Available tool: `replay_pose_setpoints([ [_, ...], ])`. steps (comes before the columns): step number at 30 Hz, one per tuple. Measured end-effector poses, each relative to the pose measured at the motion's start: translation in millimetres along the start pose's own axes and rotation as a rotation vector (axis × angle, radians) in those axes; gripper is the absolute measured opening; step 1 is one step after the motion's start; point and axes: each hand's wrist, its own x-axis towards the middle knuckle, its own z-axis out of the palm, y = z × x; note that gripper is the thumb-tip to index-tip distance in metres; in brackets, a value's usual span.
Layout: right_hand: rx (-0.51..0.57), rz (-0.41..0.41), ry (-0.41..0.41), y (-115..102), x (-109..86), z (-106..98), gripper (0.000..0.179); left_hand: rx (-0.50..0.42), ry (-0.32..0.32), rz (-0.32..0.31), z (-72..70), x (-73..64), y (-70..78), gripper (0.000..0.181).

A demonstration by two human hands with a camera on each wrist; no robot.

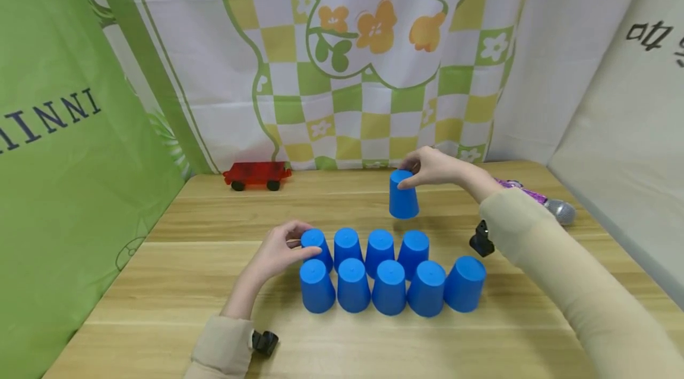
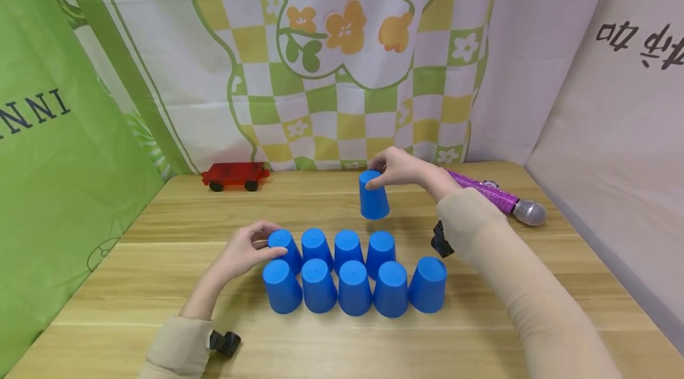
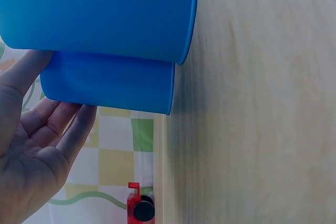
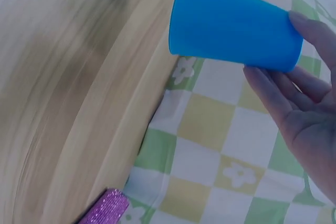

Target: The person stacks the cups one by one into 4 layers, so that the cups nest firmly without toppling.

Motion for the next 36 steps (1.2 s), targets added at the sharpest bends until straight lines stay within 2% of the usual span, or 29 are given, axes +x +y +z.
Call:
replay_pose_setpoints([
  [8,0.012,-0.032,-0.093,-1.6,18.2,15.0,0.041,-0.005,0.004,-0.014,1.4,-1.9,-2.8,0.048],
  [14,0.015,-0.046,-0.132,4.7,23.5,25.6,0.04,-0.007,0.006,-0.01,2.5,-1.5,-2.3,0.047],
  [21,0.017,-0.011,-0.193,6.9,23.8,32.3,0.044,-0.008,0.003,-0.006,2.3,-1.1,-1.5,0.046],
  [36,-0.033,0.058,-0.305,4.1,28.8,32.5,0.037,0.004,0.007,-0.009,0.3,0.0,-0.5,0.047],
])
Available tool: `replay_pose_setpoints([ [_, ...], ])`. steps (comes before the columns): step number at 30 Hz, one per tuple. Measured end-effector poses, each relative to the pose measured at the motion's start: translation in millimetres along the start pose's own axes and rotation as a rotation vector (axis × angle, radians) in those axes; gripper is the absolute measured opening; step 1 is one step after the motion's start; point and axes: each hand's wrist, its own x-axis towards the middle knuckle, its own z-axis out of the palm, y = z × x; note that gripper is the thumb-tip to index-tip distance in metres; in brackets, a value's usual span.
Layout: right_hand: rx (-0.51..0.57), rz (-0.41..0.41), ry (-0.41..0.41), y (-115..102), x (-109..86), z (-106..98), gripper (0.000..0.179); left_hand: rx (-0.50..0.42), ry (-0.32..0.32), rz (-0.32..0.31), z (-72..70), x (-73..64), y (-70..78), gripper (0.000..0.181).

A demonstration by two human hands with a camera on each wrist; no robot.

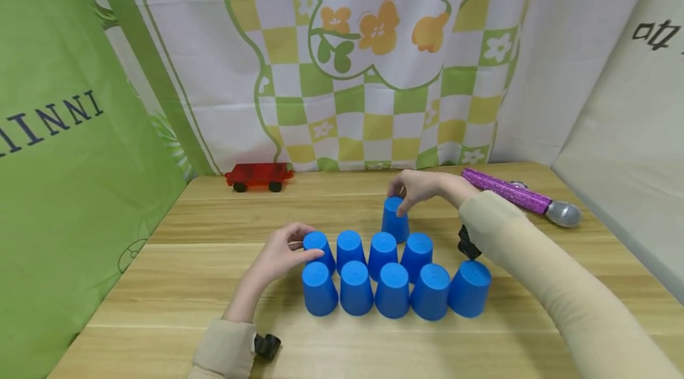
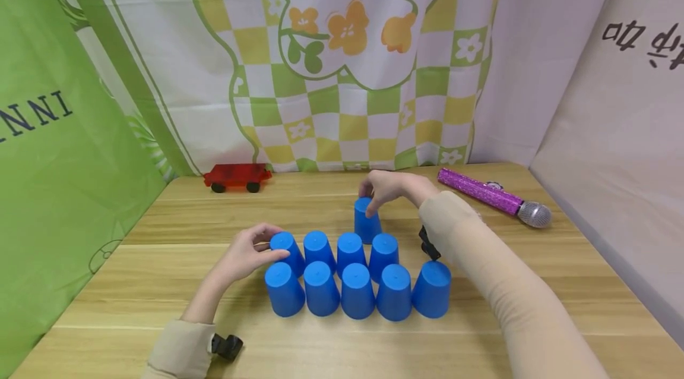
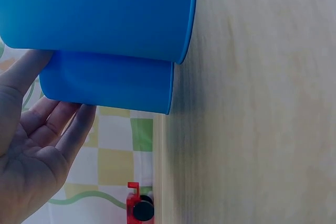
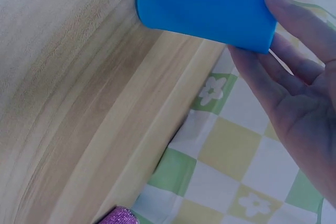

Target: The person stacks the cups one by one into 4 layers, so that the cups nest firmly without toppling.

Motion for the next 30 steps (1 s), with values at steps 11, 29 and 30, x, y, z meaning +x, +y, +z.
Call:
replay_pose_setpoints([
  [11,-0.021,0.004,-0.042,-0.6,-6.1,-3.6,0.048,0.004,0.01,0.026,-0.8,-1.6,3.1,0.042],
  [29,0.156,-0.035,0.363,24.4,-117.6,-15.3,0.037,-0.039,0.018,0.008,1.5,-1.3,-3.2,0.046],
  [30,0.163,-0.025,0.392,27.1,-123.4,-11.8,0.036,-0.048,0.017,0.011,1.8,-1.0,-3.6,0.046],
])
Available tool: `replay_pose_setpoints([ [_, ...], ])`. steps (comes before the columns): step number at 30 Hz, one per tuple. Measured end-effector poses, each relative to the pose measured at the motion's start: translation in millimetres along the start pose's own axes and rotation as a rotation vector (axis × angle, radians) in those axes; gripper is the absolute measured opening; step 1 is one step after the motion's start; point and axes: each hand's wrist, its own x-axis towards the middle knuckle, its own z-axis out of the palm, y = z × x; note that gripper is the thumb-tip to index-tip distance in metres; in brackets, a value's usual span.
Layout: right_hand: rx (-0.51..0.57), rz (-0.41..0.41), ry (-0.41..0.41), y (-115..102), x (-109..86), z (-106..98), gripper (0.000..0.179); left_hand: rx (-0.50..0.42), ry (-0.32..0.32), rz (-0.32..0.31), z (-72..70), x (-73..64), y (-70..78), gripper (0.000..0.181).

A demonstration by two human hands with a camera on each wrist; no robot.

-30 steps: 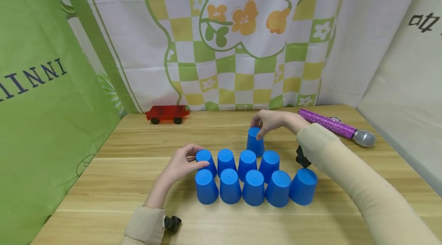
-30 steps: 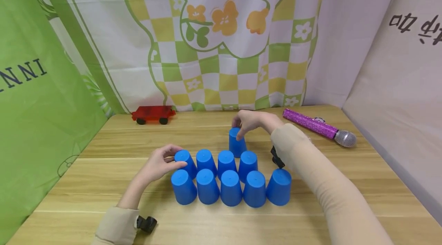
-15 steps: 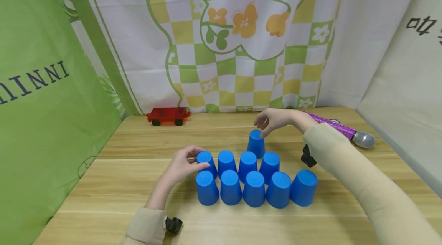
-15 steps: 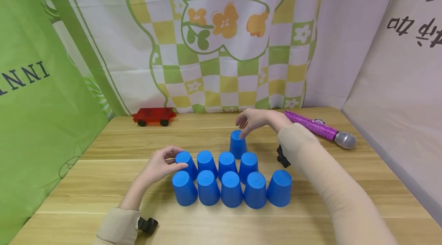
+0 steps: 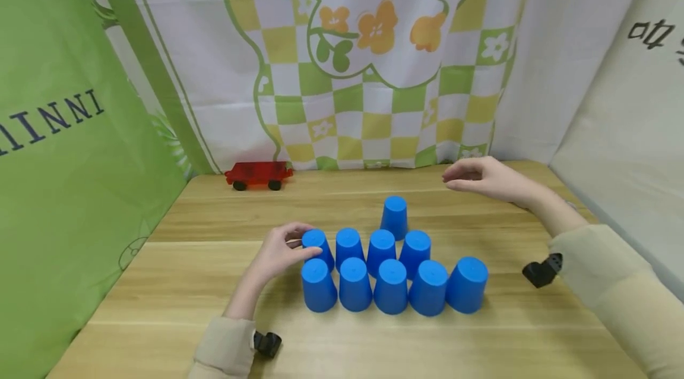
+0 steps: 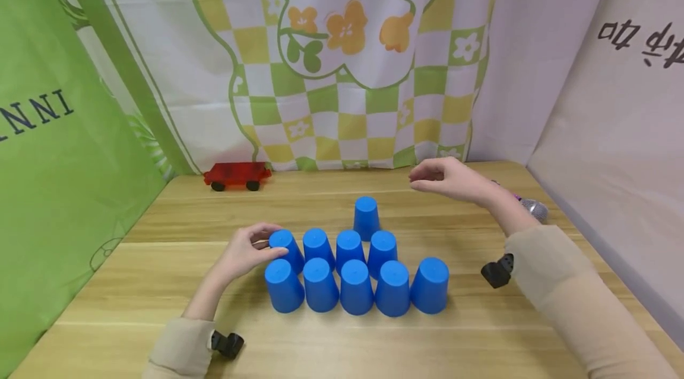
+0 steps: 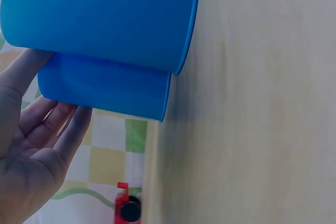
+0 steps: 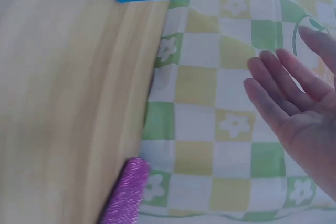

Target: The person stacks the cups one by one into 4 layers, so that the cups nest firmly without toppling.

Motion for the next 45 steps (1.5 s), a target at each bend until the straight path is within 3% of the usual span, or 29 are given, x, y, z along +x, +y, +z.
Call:
replay_pose_setpoints([
  [7,0.064,0.047,0.114,17.9,-26.5,7.2,0.033,-0.045,0.014,-0.002,0.2,3.7,-2.1,0.045],
  [12,0.076,0.06,0.116,21.7,-34.0,12.4,0.033,-0.041,0.028,0.0,-5.5,5.5,-3.9,0.046],
  [16,0.065,0.054,0.092,20.4,-37.7,20.1,0.031,0.004,0.045,-0.001,-18.4,9.7,-3.2,0.05],
  [24,0.05,-0.069,0.07,15.5,-41.6,39.2,0.025,0.053,0.051,0.032,-46.8,31.1,14.4,0.051],
  [30,0.06,-0.143,0.05,11.9,-40.6,51.1,0.021,0.128,0.05,0.053,-57.5,50.2,28.6,0.047],
  [37,0.067,-0.147,0.014,6.1,-36.5,58.6,0.025,0.195,0.064,0.021,-58.5,74.8,36.4,0.048],
  [45,0.073,-0.147,-0.028,-0.4,-33.3,64.5,0.031,0.223,0.013,0.02,-46.0,97.0,45.3,0.05],
])
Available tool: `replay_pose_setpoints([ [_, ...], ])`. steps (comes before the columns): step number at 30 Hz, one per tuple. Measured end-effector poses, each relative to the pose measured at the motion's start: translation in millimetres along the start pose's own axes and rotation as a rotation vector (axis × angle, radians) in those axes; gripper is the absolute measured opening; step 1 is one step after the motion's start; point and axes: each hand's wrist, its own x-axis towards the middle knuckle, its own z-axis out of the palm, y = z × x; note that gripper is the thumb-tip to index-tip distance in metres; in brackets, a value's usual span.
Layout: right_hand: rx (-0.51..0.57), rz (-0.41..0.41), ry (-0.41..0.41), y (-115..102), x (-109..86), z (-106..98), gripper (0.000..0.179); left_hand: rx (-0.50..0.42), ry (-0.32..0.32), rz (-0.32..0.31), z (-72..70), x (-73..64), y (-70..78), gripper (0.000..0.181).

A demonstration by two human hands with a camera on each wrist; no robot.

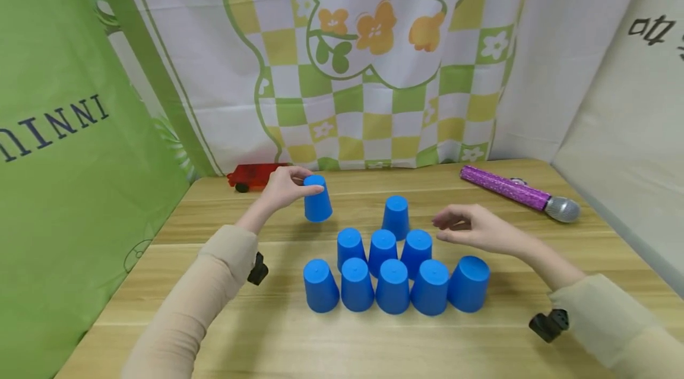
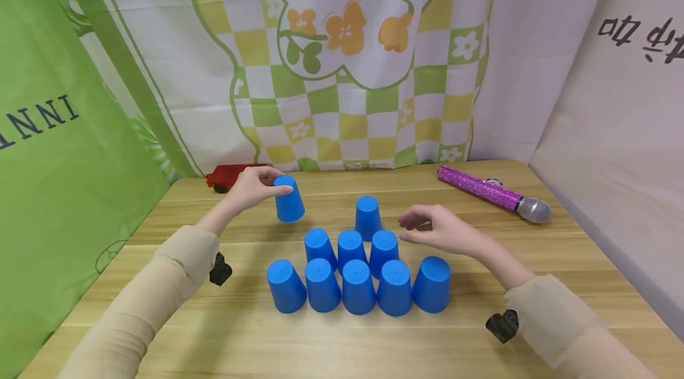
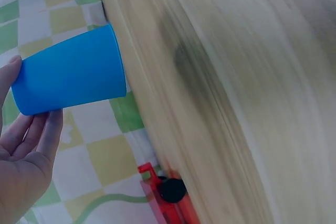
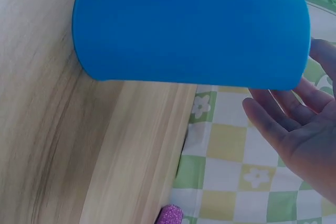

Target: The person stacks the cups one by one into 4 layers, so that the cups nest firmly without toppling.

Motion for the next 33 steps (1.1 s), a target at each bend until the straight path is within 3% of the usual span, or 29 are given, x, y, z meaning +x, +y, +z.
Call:
replay_pose_setpoints([
  [5,-0.011,-0.013,-0.008,2.4,1.9,4.1,0.033,0.011,-0.038,0.015,12.2,9.0,10.8,0.051],
  [13,-0.039,-0.046,-0.026,2.6,8.1,9.3,0.037,0.109,-0.134,0.059,33.4,15.8,29.8,0.048],
  [23,-0.038,-0.062,-0.056,1.1,10.9,12.6,0.041,0.192,-0.247,0.12,49.6,21.9,48.4,0.045],
  [33,-0.041,-0.035,-0.073,3.8,12.2,21.0,0.041,0.227,-0.374,0.183,65.0,25.5,50.7,0.042],
])
